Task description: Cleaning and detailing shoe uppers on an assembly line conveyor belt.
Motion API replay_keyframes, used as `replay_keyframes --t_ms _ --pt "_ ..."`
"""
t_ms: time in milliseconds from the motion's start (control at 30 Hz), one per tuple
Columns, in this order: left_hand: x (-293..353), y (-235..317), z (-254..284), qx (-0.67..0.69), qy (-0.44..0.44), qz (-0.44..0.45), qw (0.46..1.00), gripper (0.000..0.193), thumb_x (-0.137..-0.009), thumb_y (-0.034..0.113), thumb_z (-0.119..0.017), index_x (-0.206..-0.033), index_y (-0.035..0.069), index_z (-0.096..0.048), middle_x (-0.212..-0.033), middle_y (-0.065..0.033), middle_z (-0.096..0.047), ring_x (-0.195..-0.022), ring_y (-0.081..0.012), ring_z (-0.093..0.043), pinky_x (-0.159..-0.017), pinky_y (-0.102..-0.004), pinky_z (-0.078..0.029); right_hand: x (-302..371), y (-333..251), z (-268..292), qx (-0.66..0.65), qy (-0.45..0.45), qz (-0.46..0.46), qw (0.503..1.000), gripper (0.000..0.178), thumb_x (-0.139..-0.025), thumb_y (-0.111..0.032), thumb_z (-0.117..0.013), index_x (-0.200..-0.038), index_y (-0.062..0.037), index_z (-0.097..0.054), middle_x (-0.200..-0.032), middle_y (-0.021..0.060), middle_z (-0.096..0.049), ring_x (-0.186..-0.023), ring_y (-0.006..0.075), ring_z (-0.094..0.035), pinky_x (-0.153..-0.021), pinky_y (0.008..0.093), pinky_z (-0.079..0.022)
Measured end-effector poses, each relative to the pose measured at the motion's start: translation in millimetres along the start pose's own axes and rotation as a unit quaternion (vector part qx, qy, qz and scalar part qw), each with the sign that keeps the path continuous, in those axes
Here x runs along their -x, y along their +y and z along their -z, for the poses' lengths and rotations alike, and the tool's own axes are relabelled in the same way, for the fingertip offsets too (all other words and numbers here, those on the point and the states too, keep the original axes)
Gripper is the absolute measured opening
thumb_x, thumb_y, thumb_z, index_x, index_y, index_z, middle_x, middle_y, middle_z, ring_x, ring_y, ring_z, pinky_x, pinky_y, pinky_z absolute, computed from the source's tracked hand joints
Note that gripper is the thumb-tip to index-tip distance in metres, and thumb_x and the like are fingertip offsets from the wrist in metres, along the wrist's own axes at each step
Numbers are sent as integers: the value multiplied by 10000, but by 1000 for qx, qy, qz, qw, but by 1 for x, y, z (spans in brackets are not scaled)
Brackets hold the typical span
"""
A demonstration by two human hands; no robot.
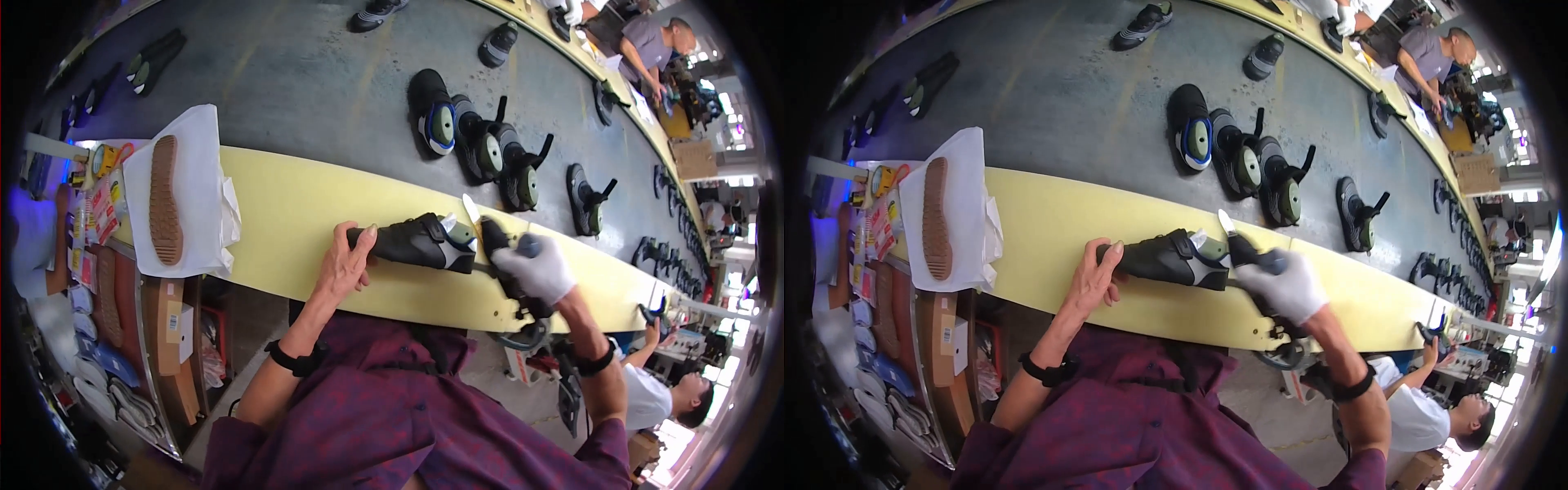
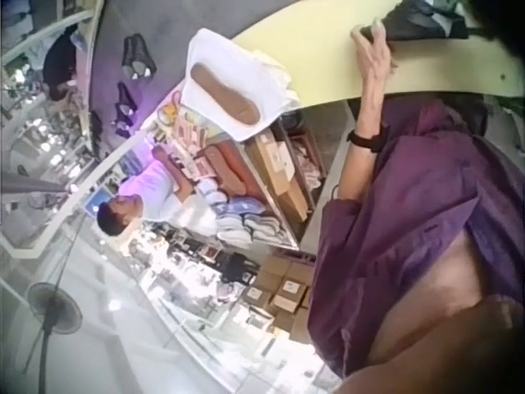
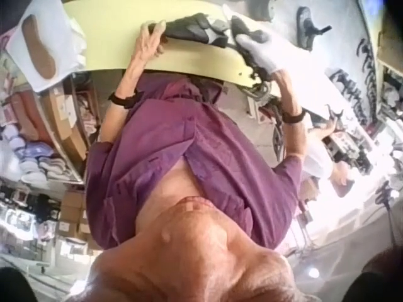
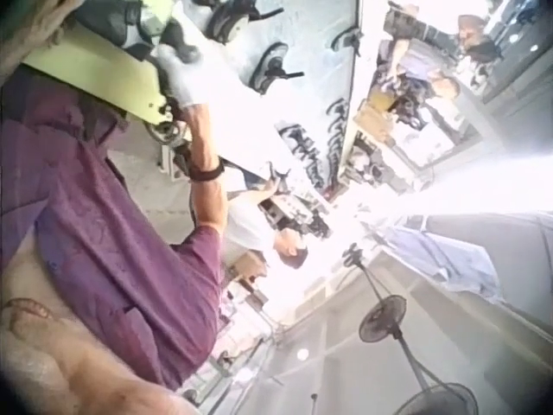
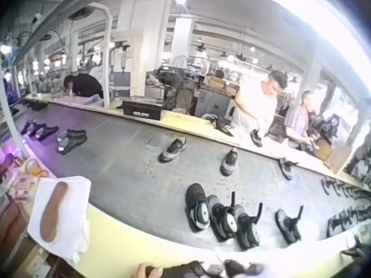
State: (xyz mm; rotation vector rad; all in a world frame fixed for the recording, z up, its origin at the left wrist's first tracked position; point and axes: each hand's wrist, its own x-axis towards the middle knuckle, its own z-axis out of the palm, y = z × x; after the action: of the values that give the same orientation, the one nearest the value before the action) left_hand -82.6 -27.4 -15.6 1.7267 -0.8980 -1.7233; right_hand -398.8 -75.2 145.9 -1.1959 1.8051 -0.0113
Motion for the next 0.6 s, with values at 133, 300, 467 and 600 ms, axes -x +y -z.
replay_keyframes --t_ms 133,300,467,600 --pt "10 -16 -2 87 5 -32 996 893 -1018 580 -690 -1550 -49 -347 -1023 -217 -656 -558 -205 -657 -494 -352 -554 -30 110 53 -18 121 38 992 319 -928 -256 -811 -976 52 -744 -796 -5 -689 -726 72 -603 -662 294 -514" --pt "19 -6 -9 109 -21 -36 993 871 -1059 514 -669 -1618 -39 -294 -1183 -244 -623 -675 -235 -711 -615 -366 -604 -70 233 89 107 188 -2 976 444 -872 -389 -831 -974 31 -730 -775 111 -701 -739 173 -657 -725 366 -542" --pt "26 -6 -14 148 -26 -46 988 886 -1070 446 -669 -1661 -34 -214 -1210 -236 -636 -765 -248 -739 -665 -361 -624 -67 234 88 325 456 126 819 463 -874 -250 -851 -1215 4 -666 -1144 208 -727 -1051 374 -709 -946 444 -553" --pt "18 -9 6 137 -43 -74 987 851 -1092 347 -650 -1693 -10 -164 -1254 -211 -648 -990 -253 -728 -695 -381 -630 -32 126 12 117 349 292 882 473 -878 -141 -852 -1294 -30 -657 -1115 189 -717 -1033 365 -704 -920 442 -565"
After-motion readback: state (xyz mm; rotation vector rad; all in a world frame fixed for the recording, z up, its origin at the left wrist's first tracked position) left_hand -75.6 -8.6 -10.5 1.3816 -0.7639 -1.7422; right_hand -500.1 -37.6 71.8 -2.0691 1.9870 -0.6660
